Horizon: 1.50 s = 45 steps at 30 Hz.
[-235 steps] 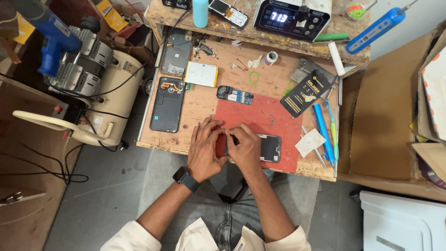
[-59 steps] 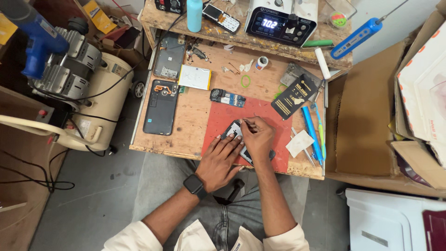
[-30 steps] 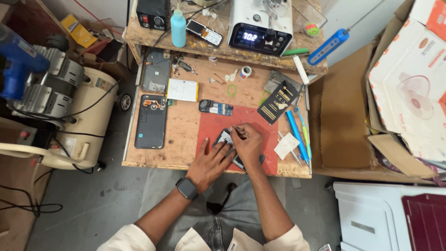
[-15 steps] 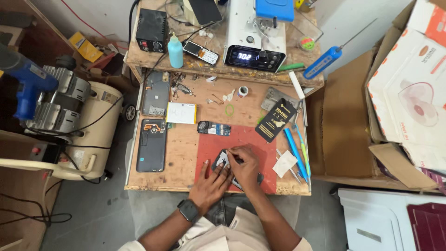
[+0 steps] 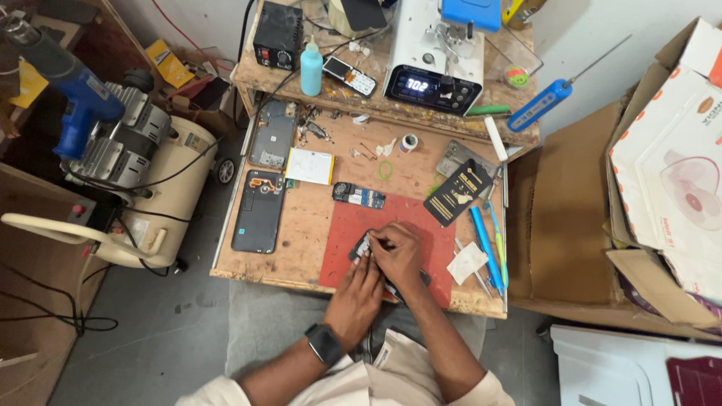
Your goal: The person applies a black adhesive strip onto the back of a mobile phone screen by hand, pressing it down and smoothing it along the edges.
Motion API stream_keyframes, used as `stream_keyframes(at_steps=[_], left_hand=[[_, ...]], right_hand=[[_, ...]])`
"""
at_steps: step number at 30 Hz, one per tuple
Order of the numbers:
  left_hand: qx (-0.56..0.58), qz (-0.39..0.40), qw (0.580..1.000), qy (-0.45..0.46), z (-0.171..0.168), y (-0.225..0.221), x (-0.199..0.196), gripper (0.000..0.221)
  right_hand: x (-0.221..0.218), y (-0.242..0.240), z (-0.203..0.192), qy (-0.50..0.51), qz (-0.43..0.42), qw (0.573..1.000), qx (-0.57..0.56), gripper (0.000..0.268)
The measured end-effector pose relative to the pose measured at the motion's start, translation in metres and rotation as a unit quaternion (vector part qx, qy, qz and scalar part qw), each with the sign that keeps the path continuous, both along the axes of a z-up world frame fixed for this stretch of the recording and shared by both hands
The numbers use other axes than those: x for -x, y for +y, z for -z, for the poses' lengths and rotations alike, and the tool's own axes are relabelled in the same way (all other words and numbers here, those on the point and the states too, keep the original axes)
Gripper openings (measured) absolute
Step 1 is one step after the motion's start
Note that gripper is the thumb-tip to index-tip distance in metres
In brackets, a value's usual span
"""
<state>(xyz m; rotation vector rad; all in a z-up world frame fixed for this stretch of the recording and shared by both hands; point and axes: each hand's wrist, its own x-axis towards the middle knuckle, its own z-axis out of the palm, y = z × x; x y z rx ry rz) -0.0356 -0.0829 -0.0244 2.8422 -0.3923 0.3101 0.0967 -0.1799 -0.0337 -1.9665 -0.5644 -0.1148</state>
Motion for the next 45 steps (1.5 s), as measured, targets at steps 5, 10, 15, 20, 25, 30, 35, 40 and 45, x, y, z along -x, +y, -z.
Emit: stream_keyframes(at_steps=[5,10,15,20,25,30,35,40,45], left_hand=[[0.000,-0.009,0.997,0.081,-0.015,-0.010,-0.002,0.052],[0.008,-0.021,0.996,0.089,-0.016,-0.014,-0.006,0.044],[0.015,-0.034,0.996,0.081,-0.013,-0.017,-0.006,0.036],[0.017,-0.036,0.997,0.073,-0.013,-0.019,-0.009,0.035],[0.022,-0.037,0.996,0.084,-0.011,-0.021,-0.007,0.035],[0.030,-0.040,0.994,0.093,-0.010,-0.022,-0.010,0.034],[0.010,-0.058,0.998,0.029,-0.012,-0.021,-0.007,0.047],[0.005,-0.018,0.996,0.091,-0.011,-0.017,-0.005,0.034],[0.026,-0.021,0.997,0.067,-0.011,-0.017,-0.009,0.029]], right_hand=[[0.000,0.001,-0.003,0.050,0.041,0.998,-0.022,0.006],[-0.003,0.004,-0.005,0.025,0.029,0.999,-0.005,0.007],[0.002,0.006,-0.010,0.063,0.058,0.996,-0.003,0.008],[-0.002,0.008,-0.015,-0.011,0.000,1.000,0.013,0.009],[-0.002,0.007,-0.013,0.065,0.030,0.997,-0.006,0.006],[-0.006,0.005,-0.016,-0.003,-0.047,0.999,0.004,0.008],[-0.018,0.000,-0.014,0.086,-0.024,0.996,0.023,0.007],[-0.011,0.005,-0.005,0.045,-0.025,0.998,0.019,0.011],[-0.014,-0.001,-0.005,0.024,-0.052,0.998,0.008,0.011]])
